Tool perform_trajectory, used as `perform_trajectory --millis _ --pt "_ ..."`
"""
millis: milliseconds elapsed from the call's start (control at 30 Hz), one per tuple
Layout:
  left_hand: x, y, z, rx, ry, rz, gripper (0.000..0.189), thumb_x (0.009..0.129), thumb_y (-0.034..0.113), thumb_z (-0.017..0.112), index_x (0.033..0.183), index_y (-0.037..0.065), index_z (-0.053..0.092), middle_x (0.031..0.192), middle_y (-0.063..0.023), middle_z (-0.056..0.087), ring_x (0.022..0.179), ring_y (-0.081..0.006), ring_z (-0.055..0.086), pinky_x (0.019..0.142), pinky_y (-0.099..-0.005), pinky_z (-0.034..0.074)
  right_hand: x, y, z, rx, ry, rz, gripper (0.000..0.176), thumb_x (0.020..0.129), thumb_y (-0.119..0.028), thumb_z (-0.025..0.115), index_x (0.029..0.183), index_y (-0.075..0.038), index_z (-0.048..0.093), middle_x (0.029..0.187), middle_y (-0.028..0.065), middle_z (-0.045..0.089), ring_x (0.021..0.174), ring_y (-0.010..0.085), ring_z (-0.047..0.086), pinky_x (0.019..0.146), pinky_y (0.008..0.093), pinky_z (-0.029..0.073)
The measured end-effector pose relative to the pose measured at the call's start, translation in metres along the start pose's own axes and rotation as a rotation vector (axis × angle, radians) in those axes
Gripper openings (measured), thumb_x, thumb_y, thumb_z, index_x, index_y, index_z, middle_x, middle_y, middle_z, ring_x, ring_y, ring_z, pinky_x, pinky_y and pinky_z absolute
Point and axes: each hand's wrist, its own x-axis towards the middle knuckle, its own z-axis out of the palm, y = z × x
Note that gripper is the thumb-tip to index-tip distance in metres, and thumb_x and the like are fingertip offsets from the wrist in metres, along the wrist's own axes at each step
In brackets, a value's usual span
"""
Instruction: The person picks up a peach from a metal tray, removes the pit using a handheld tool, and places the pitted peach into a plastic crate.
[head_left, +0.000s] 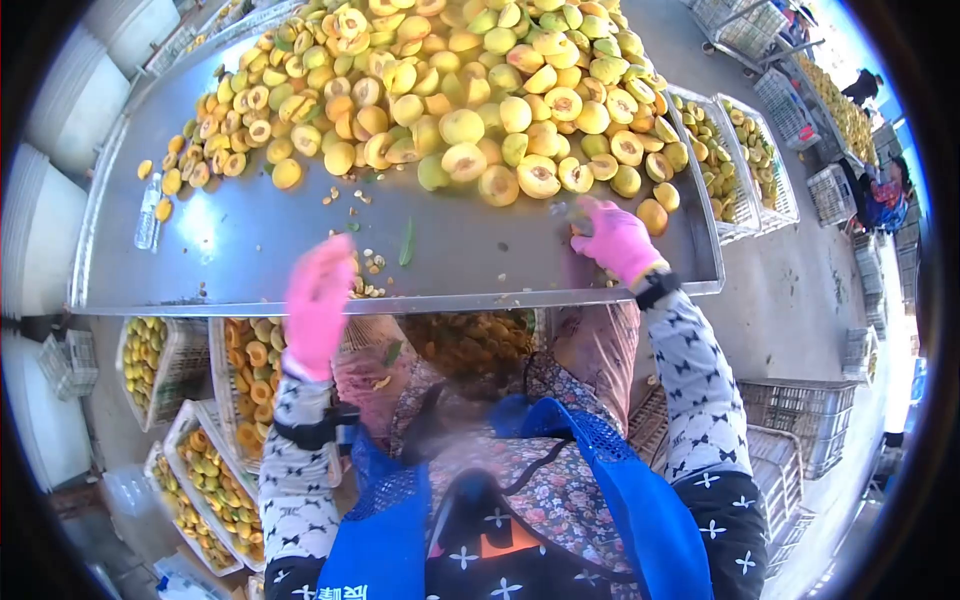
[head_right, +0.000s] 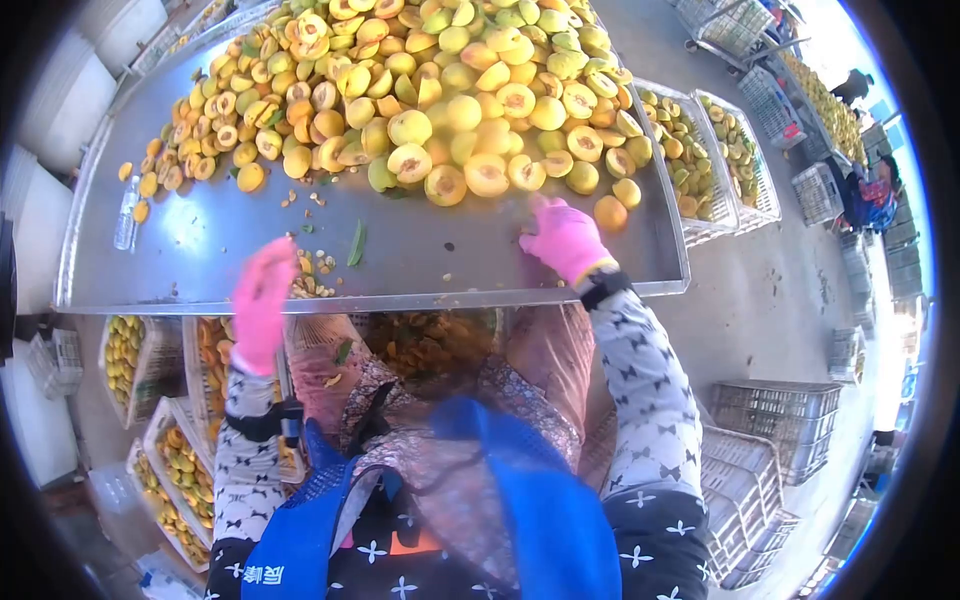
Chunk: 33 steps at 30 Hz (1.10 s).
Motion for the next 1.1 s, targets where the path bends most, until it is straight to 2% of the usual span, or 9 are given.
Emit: perform_trajectory --millis 67,100,200,433,533,667,800,933,1100 --pt "0.007 0.017 0.044 -0.117 -0.167 -0.04 0.03 0.095 0.012 0.064 0.124 0.003 0.063 0.122 -0.0094 0.065 0.109 -0.0187 0.062 0.097 -0.0319 0.049 0.012 -0.01 0.006 -0.241 -0.115 0.055 0.05 0.081 -0.028 0.069 0.124 -0.005 0.059 0.11 0.019 0.066 0.106 0.0352 0.062 0.091 0.0451 0.049" --pt "0.009 0.023 0.061 -0.118 -0.239 -0.019 0.031 0.095 0.01 0.063 0.125 0.002 0.061 0.12 -0.0079 0.065 0.109 -0.0169 0.061 0.097 -0.0306 0.049 0.015 -0.007 0.007 -0.148 -0.059 -0.065 0.049 0.083 -0.029 0.069 0.123 -0.003 0.06 0.098 0.0155 0.068 0.087 0.0302 0.067 0.074 0.04 0.054" --pt "0.002 0.031 0.095 -0.211 -0.303 0.027 0.052 0.093 0.014 0.066 0.141 0.002 0.047 0.137 -0.0106 0.054 0.122 -0.0192 0.054 0.105 -0.0342 0.043 -0.007 -0.049 -0.022 1.024 -0.375 0.057 0.05 0.085 -0.034 0.065 0.122 -0.001 0.06 0.087 0.0101 0.068 0.062 0.0188 0.063 0.053 0.0298 0.048" --pt "-0.022 0.067 0.113 -0.672 -0.428 0.066 0.06 0.09 0.027 0.071 0.139 0.0 0.048 0.144 -0.0175 0.045 0.139 -0.0265 0.037 0.113 -0.0385 0.034 -0.062 -0.119 -0.001 1.654 -0.602 -0.256 0.049 0.098 -0.04 0.051 0.123 0.002 0.057 0.076 0.0051 0.064 0.055 0.0109 0.056 0.05 0.0212 0.04" --pt "-0.021 0.054 0.097 -0.082 -0.297 0.472 0.054 0.09 0.022 0.071 0.135 0.0 0.05 0.134 -0.0165 0.054 0.132 -0.024 0.046 0.105 -0.0358 0.043 -0.075 -0.133 0.0 1.681 -0.565 -0.031 0.051 0.099 -0.044 0.052 0.121 0.002 0.056 0.078 0.0063 0.065 0.055 0.0107 0.057 0.049 0.0208 0.039" --pt "-0.037 0.061 0.093 -0.386 -0.108 0.065 0.039 0.099 0.021 0.056 0.132 0.0 0.052 0.126 -0.0138 0.06 0.118 -0.0207 0.056 0.097 -0.0324 0.047 -0.085 -0.149 0.004 1.512 -0.14 0.148 0.043 0.096 -0.034 0.062 0.118 0.002 0.056 0.085 0.0086 0.067 0.054 0.0112 0.059 0.046 0.0217 0.041" --pt "-0.043 0.061 0.085 -0.591 -0.15 -0.111 0.041 0.107 0.025 0.035 0.138 0.0 0.046 0.129 -0.013 0.058 0.117 -0.0197 0.056 0.097 -0.0313 0.046 -0.096 -0.162 0.007 1.475 -0.276 0.199 0.038 0.093 -0.023 0.067 0.119 0.002 0.054 0.088 0.0072 0.065 0.049 0.0109 0.056 0.044 0.0228 0.042" --pt "-0.045 0.056 0.093 -0.969 -0.317 -0.267 0.049 0.106 0.028 0.036 0.146 0.0 0.037 0.138 -0.0132 0.051 0.127 -0.0241 0.05 0.108 -0.0381 0.04 -0.068 -0.145 0.025 1.367 -0.162 0.016 0.033 0.083 -0.01 0.07 0.113 -0.001 0.058 0.086 0.004 0.062 0.062 0.0105 0.061 0.051 0.0227 0.045" --pt "-0.036 0.072 0.069 -1.098 -0.475 -0.64 0.049 0.101 0.028 0.046 0.145 0.006 0.04 0.136 -0.0136 0.053 0.126 -0.0271 0.051 0.107 -0.0476 0.041 -0.05 -0.141 -0.007 0.661 -0.046 -0.526 0.035 0.079 -0.017 0.072 0.11 -0.004 0.06 0.093 0.0168 0.065 0.088 0.0369 0.065 0.074 0.0411 0.053"
